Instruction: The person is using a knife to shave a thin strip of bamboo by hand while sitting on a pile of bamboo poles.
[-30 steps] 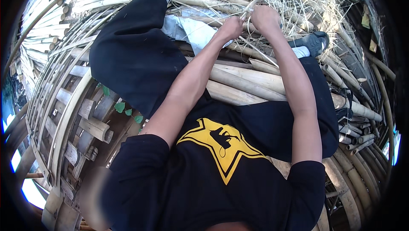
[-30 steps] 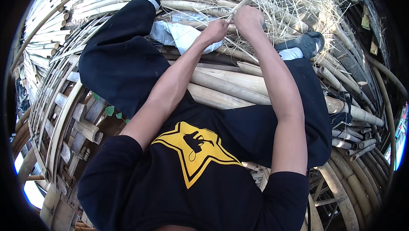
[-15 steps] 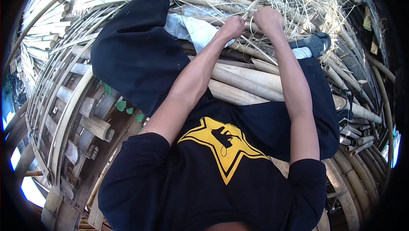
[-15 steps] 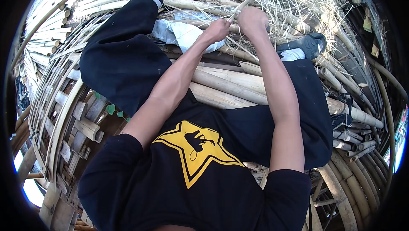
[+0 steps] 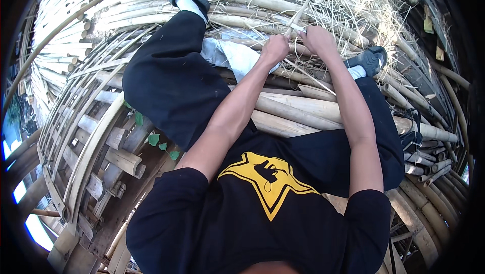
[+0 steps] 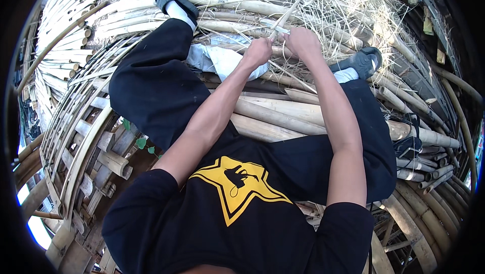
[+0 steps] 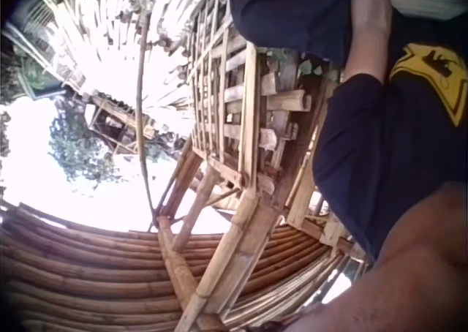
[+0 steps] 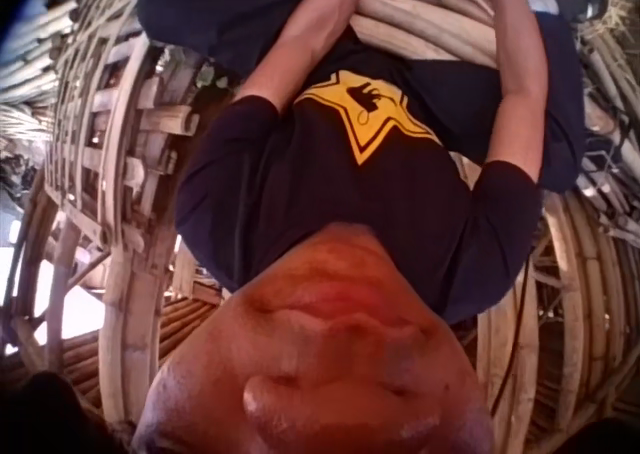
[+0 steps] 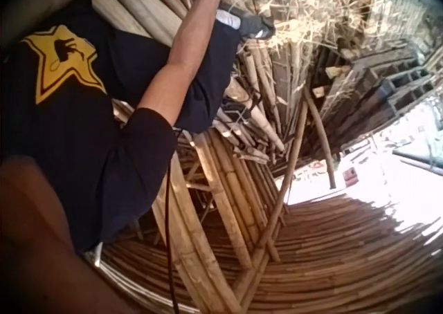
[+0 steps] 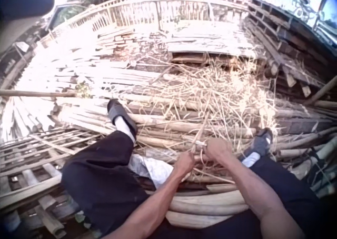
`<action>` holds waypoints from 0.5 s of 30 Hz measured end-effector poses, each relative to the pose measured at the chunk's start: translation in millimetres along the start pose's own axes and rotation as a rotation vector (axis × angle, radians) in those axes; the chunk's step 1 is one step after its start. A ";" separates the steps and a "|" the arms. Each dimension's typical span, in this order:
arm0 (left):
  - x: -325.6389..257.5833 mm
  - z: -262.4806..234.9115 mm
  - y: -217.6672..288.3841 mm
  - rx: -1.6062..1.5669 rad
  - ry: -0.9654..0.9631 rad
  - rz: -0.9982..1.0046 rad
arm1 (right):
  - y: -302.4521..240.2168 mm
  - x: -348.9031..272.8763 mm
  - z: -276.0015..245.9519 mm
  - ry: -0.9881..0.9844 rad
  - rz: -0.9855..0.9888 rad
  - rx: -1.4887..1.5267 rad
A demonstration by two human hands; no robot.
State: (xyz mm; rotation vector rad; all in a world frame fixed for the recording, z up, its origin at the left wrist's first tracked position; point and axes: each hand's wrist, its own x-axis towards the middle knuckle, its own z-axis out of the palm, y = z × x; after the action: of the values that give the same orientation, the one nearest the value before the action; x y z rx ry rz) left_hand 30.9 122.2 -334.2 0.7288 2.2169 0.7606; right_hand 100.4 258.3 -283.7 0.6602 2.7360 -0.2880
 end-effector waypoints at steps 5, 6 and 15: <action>-4.0 -0.2 12.9 0.025 0.002 -0.059 | 24.9 4.2 -11.7 0.010 -0.115 -0.089; -4.8 -1.5 16.3 0.032 -0.009 -0.072 | 28.8 4.1 -12.4 -0.001 -0.133 -0.106; -15.2 -13.9 48.7 0.030 -0.009 -0.066 | 66.6 9.9 -32.5 0.058 -0.119 -0.093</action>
State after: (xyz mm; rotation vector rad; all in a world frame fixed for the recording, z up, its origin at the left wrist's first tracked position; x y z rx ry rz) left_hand 43.7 140.5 -286.2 0.6684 2.2377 0.6912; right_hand 115.3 329.1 -264.8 0.4897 2.8298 -0.1698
